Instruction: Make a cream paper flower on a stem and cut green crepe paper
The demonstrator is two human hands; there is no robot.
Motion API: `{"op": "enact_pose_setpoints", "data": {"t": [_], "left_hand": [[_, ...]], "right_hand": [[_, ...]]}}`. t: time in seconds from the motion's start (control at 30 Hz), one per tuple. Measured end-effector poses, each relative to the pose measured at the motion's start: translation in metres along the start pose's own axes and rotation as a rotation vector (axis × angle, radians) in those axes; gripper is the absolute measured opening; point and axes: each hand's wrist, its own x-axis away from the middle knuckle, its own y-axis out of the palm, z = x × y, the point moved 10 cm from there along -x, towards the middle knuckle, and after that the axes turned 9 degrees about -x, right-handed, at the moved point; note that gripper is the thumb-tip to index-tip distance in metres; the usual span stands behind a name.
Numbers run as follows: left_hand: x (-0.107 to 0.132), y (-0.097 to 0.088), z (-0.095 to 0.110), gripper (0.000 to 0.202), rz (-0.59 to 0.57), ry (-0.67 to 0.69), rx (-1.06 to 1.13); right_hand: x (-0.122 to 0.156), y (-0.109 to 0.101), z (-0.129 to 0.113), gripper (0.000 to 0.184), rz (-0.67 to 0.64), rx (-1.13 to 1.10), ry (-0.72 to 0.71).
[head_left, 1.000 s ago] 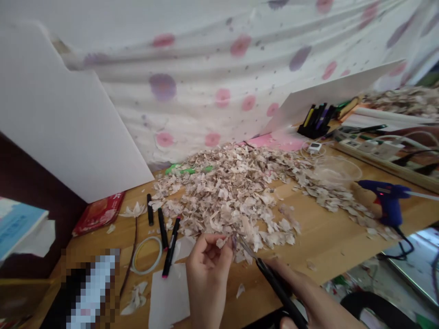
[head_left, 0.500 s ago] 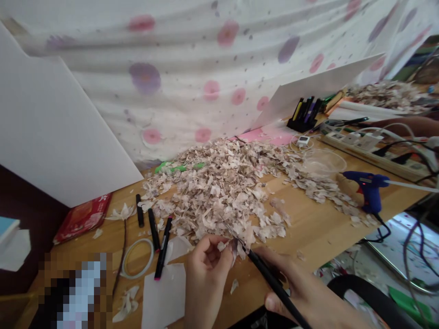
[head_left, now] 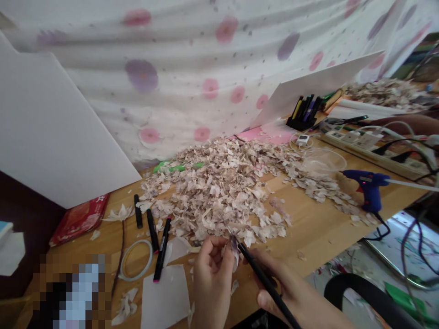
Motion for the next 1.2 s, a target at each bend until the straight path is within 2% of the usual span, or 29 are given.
{"op": "enact_pose_setpoints", "data": {"t": [0.13, 0.3, 0.4, 0.53, 0.63, 0.73, 0.87, 1.03, 1.2], "left_hand": [[-0.002, -0.003, -0.002, 0.020, 0.031, 0.019, -0.014], [-0.002, -0.013, -0.003, 0.020, 0.135, 0.053, -0.042], [0.001, -0.015, -0.007, 0.028, 0.169, 0.069, -0.023], [0.005, -0.013, -0.014, 0.027, 0.171, 0.072, -0.024], [0.007, -0.012, -0.023, 0.024, 0.186, 0.027, 0.066], [0.008, -0.005, -0.030, 0.023, 0.148, -0.035, 0.154], [0.011, 0.001, -0.026, 0.023, 0.137, -0.052, 0.189], [0.015, -0.003, -0.017, 0.021, 0.188, -0.071, 0.221], [0.018, -0.003, -0.018, 0.018, 0.195, -0.090, 0.247]], "right_hand": [[-0.002, -0.004, 0.012, 0.052, 0.046, -0.029, 0.041], [-0.009, -0.024, 0.023, 0.046, 0.279, -0.166, 0.018], [-0.015, -0.020, 0.022, 0.051, 0.337, -0.303, -0.016], [-0.019, -0.008, 0.018, 0.050, 0.380, -0.363, -0.043], [-0.019, -0.004, 0.009, 0.040, 0.395, -0.271, -0.078], [-0.017, -0.006, 0.002, 0.036, 0.431, -0.143, -0.085], [-0.015, -0.009, -0.003, 0.036, 0.453, -0.083, -0.066], [-0.013, -0.010, -0.005, 0.029, 0.457, -0.169, -0.071], [-0.011, -0.011, 0.005, 0.035, 0.435, -0.263, -0.033]]}}
